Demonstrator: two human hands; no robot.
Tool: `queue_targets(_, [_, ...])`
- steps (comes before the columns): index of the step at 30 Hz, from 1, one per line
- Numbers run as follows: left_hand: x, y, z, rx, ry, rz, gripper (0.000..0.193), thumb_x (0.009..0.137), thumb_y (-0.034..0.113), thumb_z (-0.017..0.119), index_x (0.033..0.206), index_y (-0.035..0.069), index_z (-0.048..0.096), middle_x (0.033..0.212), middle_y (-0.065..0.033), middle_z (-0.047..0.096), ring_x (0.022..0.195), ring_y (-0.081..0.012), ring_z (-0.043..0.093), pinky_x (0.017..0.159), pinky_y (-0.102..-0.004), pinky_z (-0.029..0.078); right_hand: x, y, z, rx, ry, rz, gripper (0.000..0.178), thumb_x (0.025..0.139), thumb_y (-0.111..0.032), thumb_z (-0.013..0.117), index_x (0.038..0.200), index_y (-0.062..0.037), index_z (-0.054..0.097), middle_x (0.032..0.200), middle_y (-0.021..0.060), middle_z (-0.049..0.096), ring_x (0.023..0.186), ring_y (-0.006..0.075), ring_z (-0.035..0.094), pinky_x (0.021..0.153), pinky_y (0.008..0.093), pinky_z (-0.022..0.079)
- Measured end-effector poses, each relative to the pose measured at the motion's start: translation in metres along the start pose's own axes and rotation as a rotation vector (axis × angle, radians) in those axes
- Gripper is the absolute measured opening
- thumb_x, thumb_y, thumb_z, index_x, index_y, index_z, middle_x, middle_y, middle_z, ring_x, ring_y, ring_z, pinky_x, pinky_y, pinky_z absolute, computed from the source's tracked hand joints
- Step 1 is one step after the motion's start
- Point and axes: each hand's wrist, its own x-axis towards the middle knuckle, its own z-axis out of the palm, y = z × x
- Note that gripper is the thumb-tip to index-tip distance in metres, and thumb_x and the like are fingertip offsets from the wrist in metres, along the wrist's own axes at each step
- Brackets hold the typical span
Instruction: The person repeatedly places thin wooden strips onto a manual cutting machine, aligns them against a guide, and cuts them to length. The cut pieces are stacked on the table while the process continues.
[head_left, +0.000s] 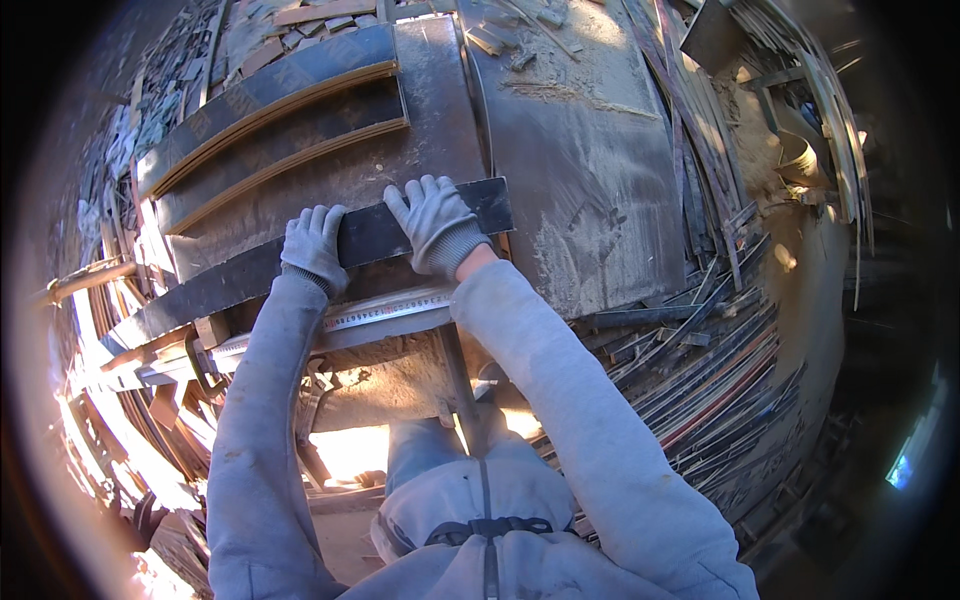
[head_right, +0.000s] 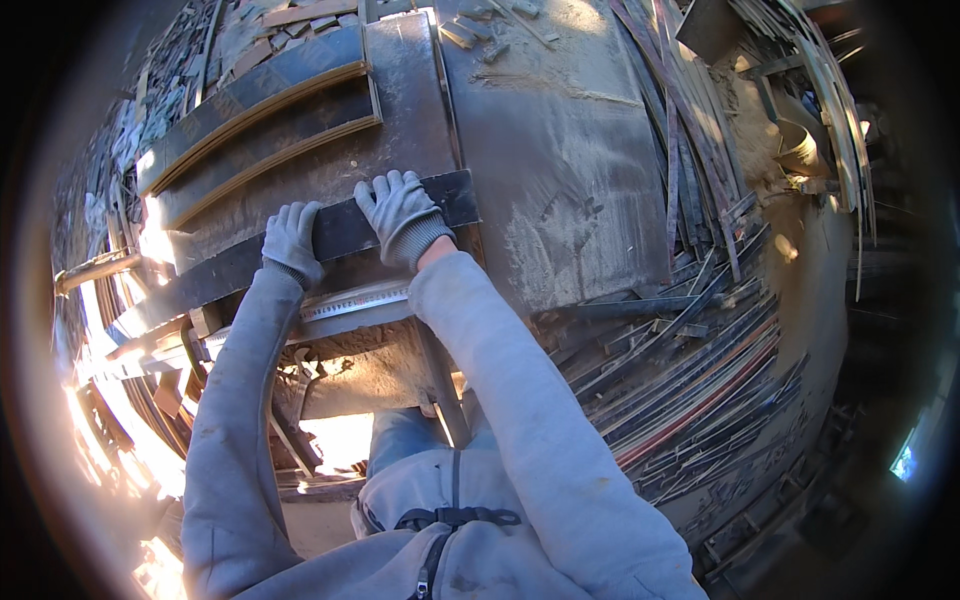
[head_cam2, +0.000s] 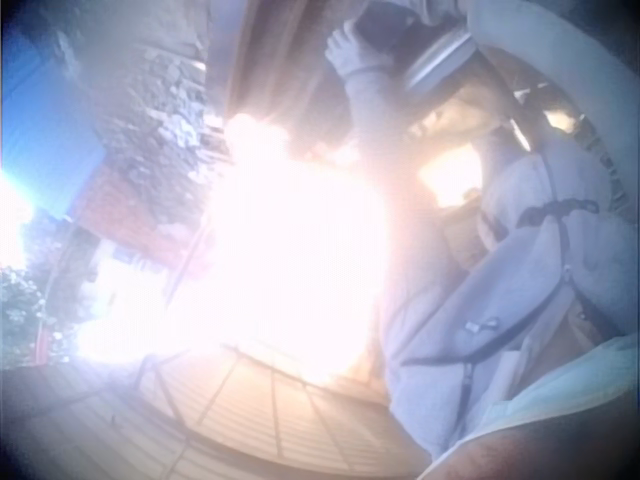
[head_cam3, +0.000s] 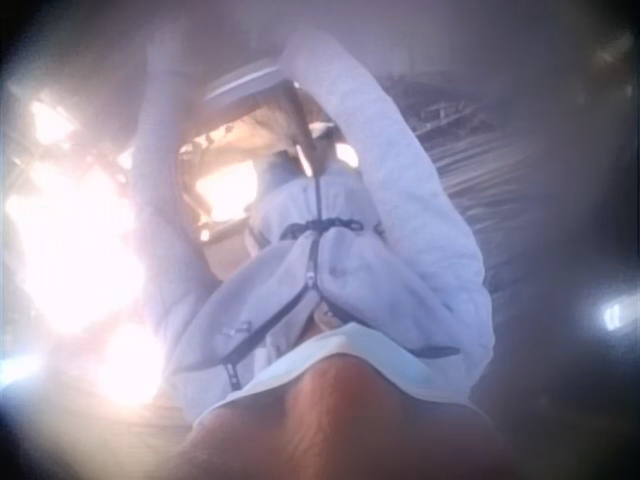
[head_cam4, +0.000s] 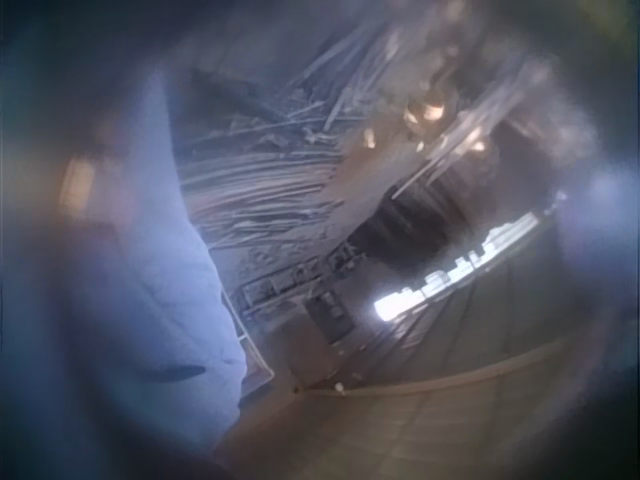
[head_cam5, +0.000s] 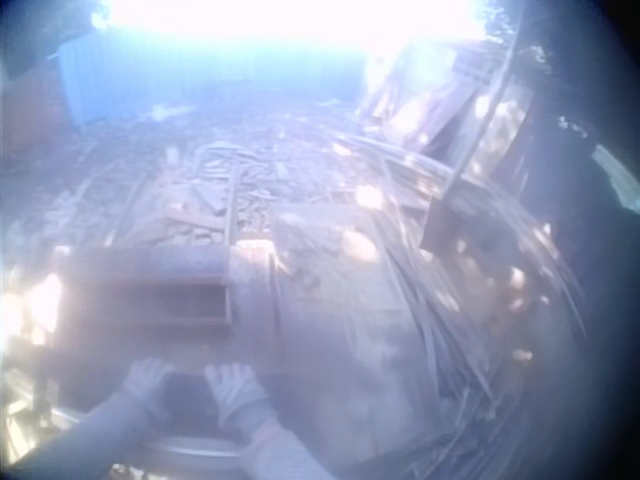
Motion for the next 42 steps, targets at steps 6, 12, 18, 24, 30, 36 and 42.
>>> queue_targets(6, [0.001, 0.000, 0.001, -0.020, 0.007, -0.005, 0.093, 0.062, 0.027, 0.093, 0.144, 0.015, 0.050, 0.129, -0.0128, 0.059, 0.122, -0.0363, 0.059, 0.107, -0.0493, 0.046, 0.002, 0.003, 0.002, -0.019, 0.053, -0.033, 0.081, 0.088, -0.036, 0.074, 0.157, -0.0003, 0.049, 0.133, 0.0212, 0.063, 0.125, 0.0353, 0.059, 0.110, 0.0508, 0.042])
queue_targets(12, [0.003, 0.000, 0.004, 0.018, 0.011, -0.010, 0.095, 0.062, 0.025, 0.093, 0.146, 0.013, 0.049, 0.130, -0.0132, 0.060, 0.123, -0.0369, 0.058, 0.108, -0.0500, 0.046, 0.004, 0.005, 0.002, -0.011, 0.023, -0.048, 0.081, 0.088, -0.034, 0.073, 0.157, 0.0010, 0.050, 0.133, 0.0213, 0.063, 0.124, 0.0353, 0.059, 0.109, 0.0508, 0.043])
queue_targets(18, [0.005, -0.002, 0.004, 0.000, 0.012, -0.010, 0.094, 0.063, 0.023, 0.090, 0.147, 0.012, 0.050, 0.133, -0.0139, 0.060, 0.126, -0.0366, 0.059, 0.109, -0.0503, 0.046, 0.007, 0.007, 0.002, -0.014, 0.038, -0.061, 0.082, 0.086, -0.033, 0.074, 0.156, 0.0013, 0.050, 0.132, 0.0219, 0.063, 0.122, 0.0352, 0.060, 0.107, 0.0499, 0.044])
queue_targets(24, [0.007, -0.003, 0.005, 0.007, -0.027, -0.040, 0.094, 0.063, 0.022, 0.090, 0.147, 0.013, 0.050, 0.132, -0.0142, 0.060, 0.125, -0.0366, 0.059, 0.109, -0.0508, 0.046, 0.010, 0.009, 0.005, -0.053, 0.105, -0.063, 0.083, 0.084, -0.034, 0.074, 0.156, 0.0000, 0.054, 0.123, 0.0177, 0.065, 0.116, 0.0315, 0.061, 0.103, 0.0454, 0.045])
queue_targets(30, [0.007, -0.003, 0.007, 0.023, 0.013, -0.033, 0.091, 0.065, 0.023, 0.089, 0.146, 0.012, 0.050, 0.133, -0.0141, 0.059, 0.125, -0.0366, 0.058, 0.109, -0.0496, 0.045, 0.012, 0.009, 0.007, -0.067, 0.102, -0.066, 0.084, 0.083, -0.034, 0.076, 0.157, -0.0003, 0.053, 0.124, 0.0176, 0.065, 0.116, 0.0320, 0.061, 0.104, 0.0469, 0.045])
queue_targets(36, [0.009, -0.005, 0.009, 0.047, -0.015, -0.047, 0.091, 0.066, 0.023, 0.088, 0.148, 0.012, 0.049, 0.133, -0.0142, 0.058, 0.127, -0.0364, 0.056, 0.110, -0.0481, 0.045, 0.016, 0.010, 0.007, -0.047, 0.078, -0.063, 0.082, 0.082, -0.030, 0.074, 0.155, -0.0004, 0.052, 0.132, 0.0202, 0.065, 0.121, 0.0334, 0.061, 0.106, 0.0491, 0.045])
queue_targets(42, [0.013, -0.003, 0.005, 0.067, -0.067, -0.084, 0.096, 0.065, 0.024, 0.087, 0.151, 0.012, 0.047, 0.135, -0.0148, 0.056, 0.130, -0.0356, 0.055, 0.113, -0.0479, 0.043, 0.021, 0.010, 0.009, -0.087, 0.092, -0.061, 0.080, 0.081, -0.032, 0.076, 0.153, -0.0023, 0.054, 0.131, 0.0189, 0.066, 0.121, 0.0325, 0.061, 0.104, 0.0479, 0.046])
